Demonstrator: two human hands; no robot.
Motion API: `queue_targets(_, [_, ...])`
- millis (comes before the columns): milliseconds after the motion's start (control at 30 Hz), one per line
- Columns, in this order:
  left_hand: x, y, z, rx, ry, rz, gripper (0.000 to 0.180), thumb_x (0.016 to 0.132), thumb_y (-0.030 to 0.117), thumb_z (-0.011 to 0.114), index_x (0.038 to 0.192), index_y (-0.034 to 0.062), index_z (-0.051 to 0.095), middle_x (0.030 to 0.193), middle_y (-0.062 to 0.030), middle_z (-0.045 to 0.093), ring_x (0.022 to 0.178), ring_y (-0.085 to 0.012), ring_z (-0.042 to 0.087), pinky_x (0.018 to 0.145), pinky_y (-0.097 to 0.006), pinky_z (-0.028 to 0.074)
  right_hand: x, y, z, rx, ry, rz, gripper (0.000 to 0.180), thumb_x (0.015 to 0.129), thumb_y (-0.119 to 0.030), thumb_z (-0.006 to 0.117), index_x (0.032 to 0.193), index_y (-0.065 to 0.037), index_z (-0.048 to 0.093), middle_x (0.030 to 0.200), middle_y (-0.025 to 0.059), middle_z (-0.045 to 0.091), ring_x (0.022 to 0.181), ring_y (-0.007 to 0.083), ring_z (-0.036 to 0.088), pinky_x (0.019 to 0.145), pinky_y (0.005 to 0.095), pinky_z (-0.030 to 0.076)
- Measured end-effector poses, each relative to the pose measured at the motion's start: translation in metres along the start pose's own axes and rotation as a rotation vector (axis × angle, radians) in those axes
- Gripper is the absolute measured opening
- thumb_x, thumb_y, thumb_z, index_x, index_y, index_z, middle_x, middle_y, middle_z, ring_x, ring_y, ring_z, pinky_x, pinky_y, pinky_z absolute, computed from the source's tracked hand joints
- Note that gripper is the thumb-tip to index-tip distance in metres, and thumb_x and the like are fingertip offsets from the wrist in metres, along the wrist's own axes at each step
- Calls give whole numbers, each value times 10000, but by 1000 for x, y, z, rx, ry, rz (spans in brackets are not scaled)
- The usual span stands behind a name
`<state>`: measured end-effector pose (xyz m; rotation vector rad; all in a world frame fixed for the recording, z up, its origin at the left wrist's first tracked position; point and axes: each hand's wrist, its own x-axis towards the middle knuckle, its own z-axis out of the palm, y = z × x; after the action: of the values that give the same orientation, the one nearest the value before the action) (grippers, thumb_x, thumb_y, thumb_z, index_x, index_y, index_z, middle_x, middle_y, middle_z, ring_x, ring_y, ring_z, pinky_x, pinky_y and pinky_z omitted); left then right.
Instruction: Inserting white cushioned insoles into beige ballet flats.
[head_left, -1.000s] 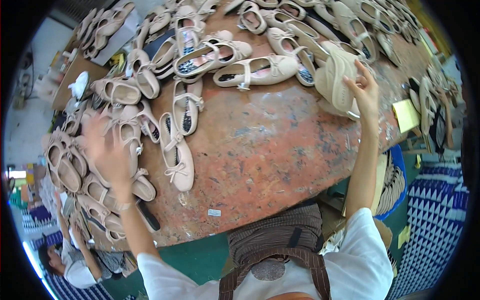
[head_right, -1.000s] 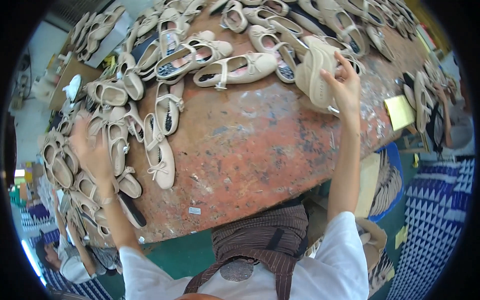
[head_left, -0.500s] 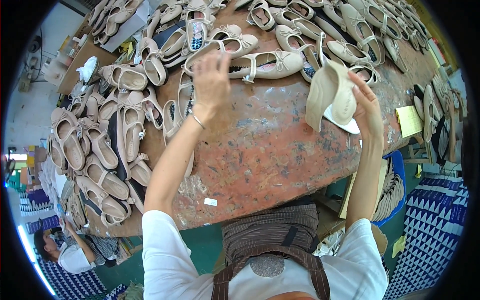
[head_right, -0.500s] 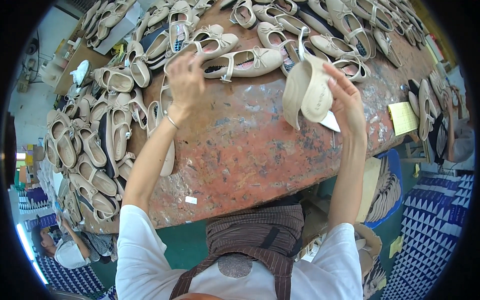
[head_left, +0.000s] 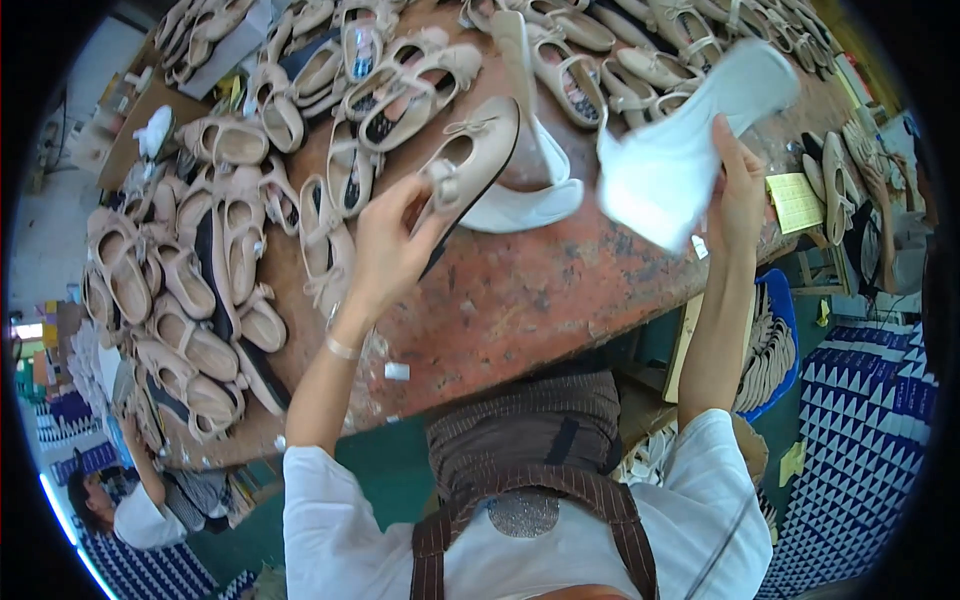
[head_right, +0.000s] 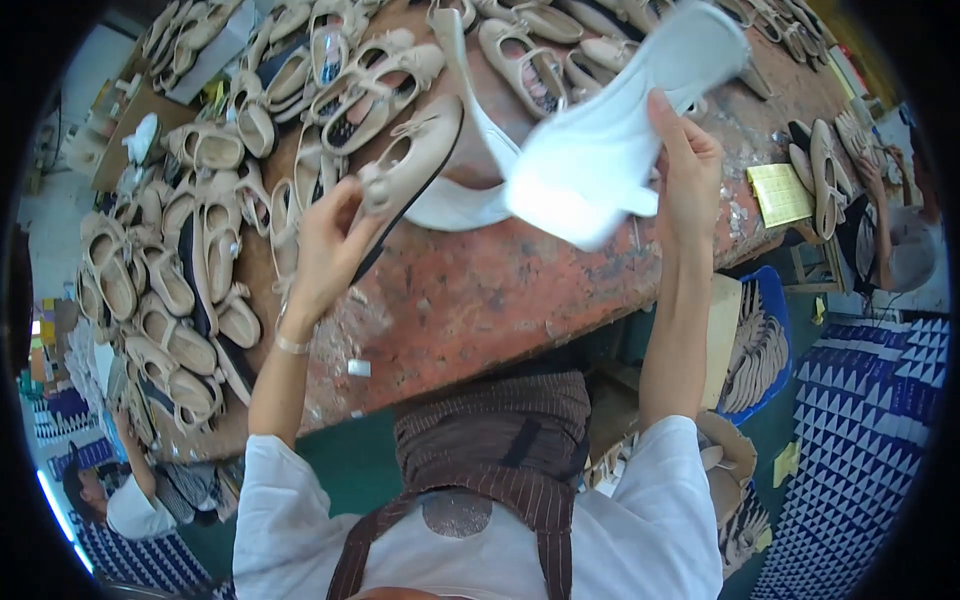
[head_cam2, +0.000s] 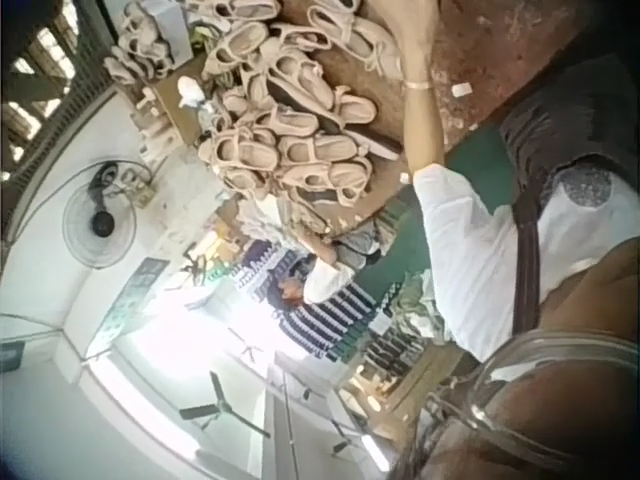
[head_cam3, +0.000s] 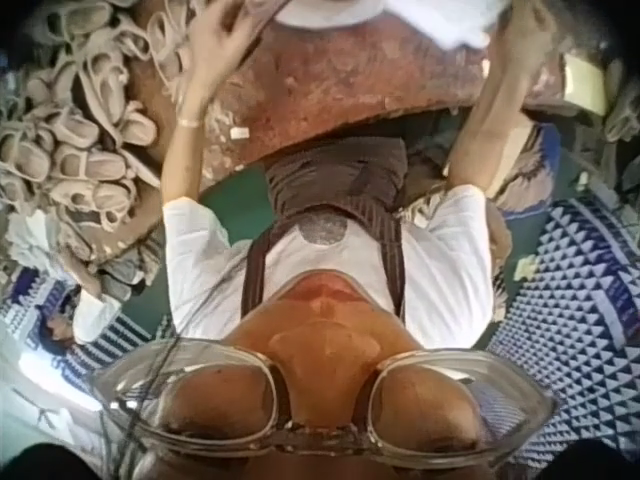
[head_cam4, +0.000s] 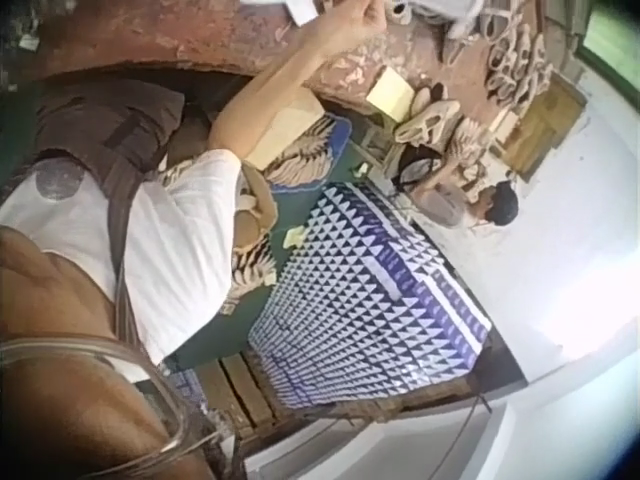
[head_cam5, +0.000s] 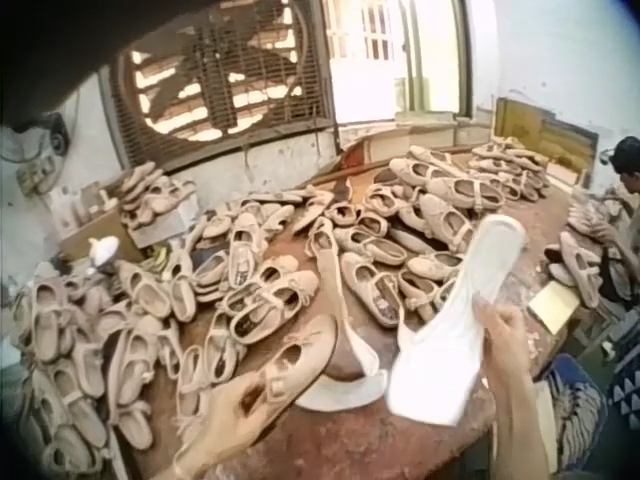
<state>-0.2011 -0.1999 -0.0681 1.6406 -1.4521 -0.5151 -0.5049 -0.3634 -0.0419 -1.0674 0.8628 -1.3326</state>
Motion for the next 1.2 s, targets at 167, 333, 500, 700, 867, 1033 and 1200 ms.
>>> queue_targets(167, [-138, 6, -26, 127, -20, -159, 157, 788, -29, 670, 931, -18, 607, 788, -102, 565, 627, -228, 530, 601, -296, 435, -51, 2, 24, 190, -313, 73, 549, 1022, -272, 450, 1427, 91, 376, 1383, 282, 495, 1175, 278, 599, 1011, 387, 491])
queue_targets(333, [-221, -25, -22, 469, -18, -67, 207, 755, -30, 688, 950, 41, 688, 929, -86, 635, 873, -293, 593, 751, -369, 486, -94, 29, 9, -197, -562, 3, 539, 1060, -334, 354, 1421, 57, 441, 1362, 207, 546, 1001, 190, 594, 842, 315, 490])
queue_targets(500, [-259, -31, -11, 363, 562, -508, 350, 857, 75, 699, 1204, 42, 666, 986, -91, 582, 818, -188, 574, 693, -317, 479, -169, 50, 75, -1202, -933, -631, 489, 862, -113, 589, 1342, -21, 567, 1120, 138, 591, 1013, 283, 540, 929, 405, 407])
queue_targets(700, [-247, -45, 2, 195, 524, -709, 636, 794, 166, 815, 1321, -56, 537, 1015, -100, 490, 761, -131, 596, 625, -265, 534, -191, 120, 122, -957, -1121, -592, 289, 724, 10, 671, 988, -59, 766, 1130, 88, 675, 1032, 269, 587, 950, 403, 433])
queue_targets(867, [-244, -57, -11, -92, 464, -669, 712, 725, 48, 851, 1337, -68, 505, 1096, -97, 463, 853, -146, 625, 675, -261, 589, -203, 153, 144, -730, -1118, -460, 185, 667, 5, 701, 836, -35, 765, 997, 103, 721, 943, 274, 649, 919, 405, 482])
queue_targets(1033, [-251, -69, -10, -208, 492, -664, 747, 684, 66, 886, 1321, -60, 517, 1101, -87, 470, 867, -150, 631, 688, -262, 600, -213, 158, 161, -740, -1225, -284, 259, 682, 54, 686, 902, -46, 779, 1012, 118, 729, 954, 291, 669, 892, 388, 510])
queue_targets(1200, [-246, -75, -10, -191, 498, -680, 677, 690, 95, 894, 1257, -64, 560, 1096, -82, 513, 857, -140, 640, 686, -255, 594, -225, 169, 173, -637, -1163, -268, 224, 664, 70, 641, 831, -24, 758, 966, 130, 727, 951, 293, 667, 894, 400, 526])
